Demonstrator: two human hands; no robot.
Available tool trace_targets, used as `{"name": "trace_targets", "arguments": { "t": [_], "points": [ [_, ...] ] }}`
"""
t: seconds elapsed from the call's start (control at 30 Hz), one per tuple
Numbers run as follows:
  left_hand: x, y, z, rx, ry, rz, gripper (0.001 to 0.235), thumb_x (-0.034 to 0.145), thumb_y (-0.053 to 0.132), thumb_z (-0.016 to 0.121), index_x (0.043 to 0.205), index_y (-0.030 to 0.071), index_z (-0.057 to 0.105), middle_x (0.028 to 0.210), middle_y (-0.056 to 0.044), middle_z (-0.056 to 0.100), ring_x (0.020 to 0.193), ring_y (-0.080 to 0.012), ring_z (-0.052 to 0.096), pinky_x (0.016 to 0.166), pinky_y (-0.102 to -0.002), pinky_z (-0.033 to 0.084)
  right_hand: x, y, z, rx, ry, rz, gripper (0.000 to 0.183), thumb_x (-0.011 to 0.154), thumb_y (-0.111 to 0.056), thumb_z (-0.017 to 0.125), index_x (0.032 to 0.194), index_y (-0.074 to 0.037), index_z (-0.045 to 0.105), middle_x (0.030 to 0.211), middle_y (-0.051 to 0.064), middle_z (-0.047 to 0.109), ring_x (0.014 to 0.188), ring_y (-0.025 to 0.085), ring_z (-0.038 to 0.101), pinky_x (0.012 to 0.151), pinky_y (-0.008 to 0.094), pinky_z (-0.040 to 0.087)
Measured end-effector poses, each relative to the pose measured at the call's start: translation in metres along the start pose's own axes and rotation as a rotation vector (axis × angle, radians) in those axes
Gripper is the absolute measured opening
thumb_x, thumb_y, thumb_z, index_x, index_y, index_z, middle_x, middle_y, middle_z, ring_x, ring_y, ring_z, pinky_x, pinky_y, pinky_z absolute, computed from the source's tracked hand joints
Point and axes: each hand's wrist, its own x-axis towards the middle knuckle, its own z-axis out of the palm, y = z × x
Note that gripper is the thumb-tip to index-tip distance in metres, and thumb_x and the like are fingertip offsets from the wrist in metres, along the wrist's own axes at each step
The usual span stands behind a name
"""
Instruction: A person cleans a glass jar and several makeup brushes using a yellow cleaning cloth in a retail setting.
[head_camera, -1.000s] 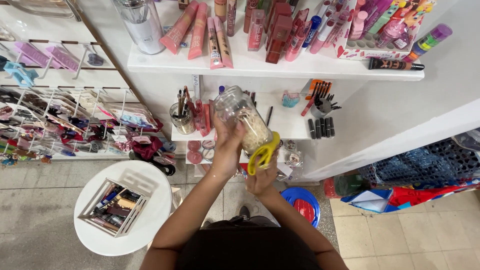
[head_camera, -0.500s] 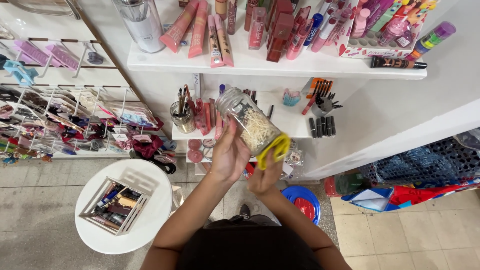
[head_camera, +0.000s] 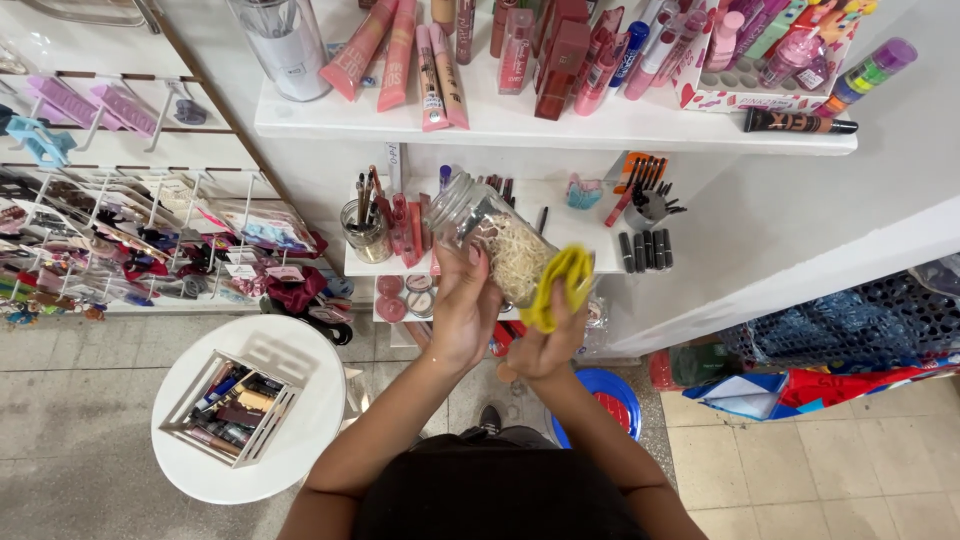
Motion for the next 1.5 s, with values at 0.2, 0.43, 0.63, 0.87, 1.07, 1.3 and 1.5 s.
{"name": "trace_targets", "arguments": {
  "t": [0.2, 0.43, 0.63, 0.87, 1.07, 1.3, 1.5],
  "points": [
    [-0.006, 0.031, 0.043, 0.059, -0.129, 0.021, 0.072, 0.104, 0.029, 0.052, 0.159, 0.023, 0.007, 0.164, -0.016, 0.020, 0.149, -0.0372, 0.030, 0.117, -0.053, 0.035, 0.041, -0.023, -0.019, 0.787, 0.227, 1.418, 0.055, 0.106, -0.024, 0.051, 0.152, 0.002, 0.036, 0.145, 0.025, 0.052, 0.129, 0.035, 0.057, 0.114, 0.052, 0.042],
    [0.002, 0.055, 0.071, 0.232, -0.280, 0.137, 0.088, 0.101, 0.028, 0.061, 0.161, 0.030, -0.003, 0.166, -0.015, 0.020, 0.151, -0.0317, 0.024, 0.123, -0.054, 0.026, 0.047, 0.001, -0.023, 0.983, 0.103, 2.020, 0.044, 0.101, -0.032, 0.055, 0.136, -0.005, 0.060, 0.128, 0.021, 0.066, 0.115, 0.034, 0.067, 0.105, 0.051, 0.050],
    [0.029, 0.049, 0.041, 0.545, -0.438, 0.253, 0.088, 0.101, 0.018, 0.061, 0.160, 0.013, -0.004, 0.152, -0.020, 0.035, 0.145, -0.0327, 0.034, 0.124, -0.053, 0.021, 0.056, -0.005, -0.027, 0.876, 0.044, 2.228, 0.042, 0.097, -0.029, 0.065, 0.127, 0.000, 0.067, 0.118, 0.022, 0.071, 0.103, 0.035, 0.072, 0.098, 0.049, 0.055],
    [0.036, 0.051, 0.022, 0.703, -0.441, 0.231, 0.085, 0.100, 0.014, 0.063, 0.158, 0.008, 0.001, 0.150, -0.022, 0.039, 0.144, -0.0362, 0.034, 0.123, -0.056, 0.021, 0.047, 0.002, -0.041, 0.807, -0.010, 2.248, 0.038, 0.094, -0.027, 0.072, 0.121, -0.001, 0.069, 0.109, 0.020, 0.074, 0.097, 0.034, 0.074, 0.093, 0.046, 0.057],
    [0.034, 0.058, 0.022, 0.789, -0.471, 0.110, 0.088, 0.095, 0.015, 0.072, 0.157, 0.007, 0.010, 0.147, -0.025, 0.043, 0.141, -0.0453, 0.039, 0.118, -0.061, 0.031, 0.042, 0.007, -0.048, 0.718, -0.023, 2.309, 0.039, 0.091, -0.026, 0.076, 0.118, 0.001, 0.071, 0.106, 0.020, 0.074, 0.095, 0.034, 0.075, 0.092, 0.047, 0.058],
    [0.027, 0.022, 0.018, 0.621, -0.518, -0.037, 0.093, 0.087, 0.016, 0.080, 0.160, 0.009, 0.023, 0.145, -0.017, 0.051, 0.140, -0.0321, 0.044, 0.118, -0.051, 0.033, -0.005, 0.048, -0.045, 0.673, -0.015, 2.202, 0.043, 0.092, -0.024, 0.075, 0.124, 0.002, 0.068, 0.113, 0.025, 0.073, 0.101, 0.037, 0.074, 0.097, 0.051, 0.057],
    [0.033, 0.026, 0.028, 0.732, -0.477, -0.024, 0.095, 0.084, 0.018, 0.084, 0.159, 0.007, 0.026, 0.144, -0.021, 0.051, 0.138, -0.0384, 0.046, 0.118, -0.054, 0.035, -0.008, 0.045, -0.062, 0.603, -0.158, 2.149, 0.039, 0.094, -0.014, 0.072, 0.126, 0.007, 0.067, 0.117, 0.028, 0.070, 0.106, 0.034, 0.072, 0.100, 0.049, 0.055]
  ]
}}
